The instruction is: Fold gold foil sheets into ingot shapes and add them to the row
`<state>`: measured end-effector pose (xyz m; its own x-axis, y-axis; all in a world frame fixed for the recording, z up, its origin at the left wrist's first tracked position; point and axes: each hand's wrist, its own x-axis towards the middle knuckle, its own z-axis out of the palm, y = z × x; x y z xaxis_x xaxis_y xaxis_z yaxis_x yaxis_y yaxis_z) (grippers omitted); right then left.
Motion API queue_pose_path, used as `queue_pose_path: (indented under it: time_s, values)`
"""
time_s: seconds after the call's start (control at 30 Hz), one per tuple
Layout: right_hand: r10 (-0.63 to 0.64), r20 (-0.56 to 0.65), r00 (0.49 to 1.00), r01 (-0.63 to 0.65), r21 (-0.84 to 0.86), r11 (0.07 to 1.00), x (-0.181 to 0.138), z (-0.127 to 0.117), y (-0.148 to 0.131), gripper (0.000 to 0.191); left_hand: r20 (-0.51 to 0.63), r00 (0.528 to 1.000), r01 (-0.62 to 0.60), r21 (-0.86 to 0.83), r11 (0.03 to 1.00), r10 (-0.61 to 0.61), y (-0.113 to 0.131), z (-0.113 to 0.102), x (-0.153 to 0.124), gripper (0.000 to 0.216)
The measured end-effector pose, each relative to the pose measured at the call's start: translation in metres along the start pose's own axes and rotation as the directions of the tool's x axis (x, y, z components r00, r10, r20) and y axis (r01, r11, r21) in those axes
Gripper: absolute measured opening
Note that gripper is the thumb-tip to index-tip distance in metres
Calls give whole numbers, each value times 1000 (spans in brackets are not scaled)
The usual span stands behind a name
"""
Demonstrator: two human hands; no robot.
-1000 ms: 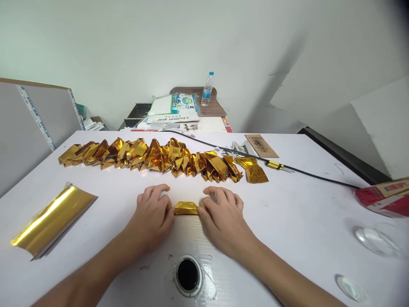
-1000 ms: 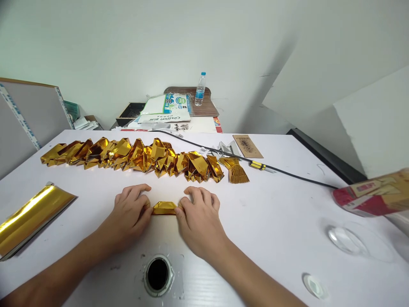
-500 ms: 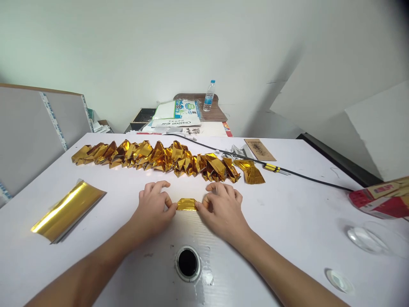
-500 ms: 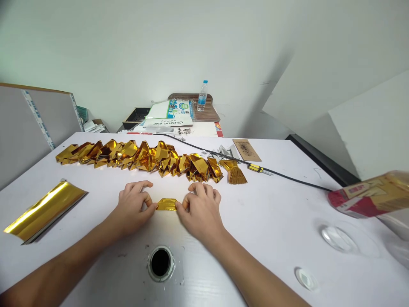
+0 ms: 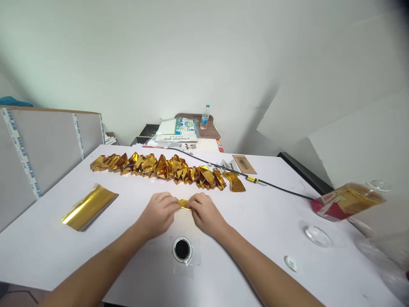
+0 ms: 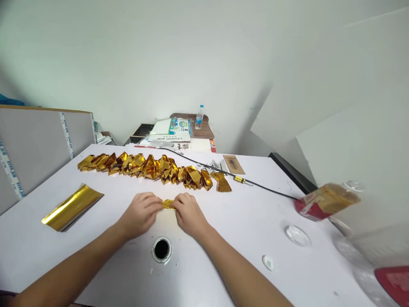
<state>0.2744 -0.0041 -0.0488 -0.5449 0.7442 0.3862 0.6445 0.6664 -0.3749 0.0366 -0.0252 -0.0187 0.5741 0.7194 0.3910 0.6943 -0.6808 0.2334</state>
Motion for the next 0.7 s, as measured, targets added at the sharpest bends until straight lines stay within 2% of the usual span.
queue_pose_path:
  time_s: [0.1, 0.17, 0.27, 0.37, 0.43, 0.5, 0.63, 0.7]
  values:
    - [-21, -24, 999, 21, 2, 1000, 1, -1, -3, 27, 67, 998, -5, 2, 1000, 5, 13, 5, 8, 31]
    - [-47, -65, 997, 48, 18, 999, 2, -4, -5, 23, 68, 998, -9, -1, 1000, 9, 12, 9, 14, 24]
    - [-67, -67, 995, 71, 55, 996, 4, -6, -1, 9, 6, 999, -51, -21, 998, 51, -6, 21, 13, 24]
    - [-102, -83, 991, 108, 66, 992, 6, -2, 4, 6, -5, 978, -206, 54, 977, 207, -31, 31, 4, 39]
    - [-104, -39, 994, 106, 44, 993, 5, -1, 2, 6, 59, 980, -195, 120, 973, 189, -38, 31, -4, 55]
    - [-94, -9, 996, 94, 23, 995, 4, -2, -3, 8, 113, 984, -153, 133, 979, 138, -36, 25, -8, 62]
    - [-73, 21, 997, 73, 10, 997, 2, -8, -12, 20, 195, 980, -55, 69, 996, 41, -21, 6, -3, 59]
    - [-60, -3, 998, 60, -11, 998, 0, -13, -12, 21, 198, 980, -6, 59, 998, -6, -16, 2, 1, 55]
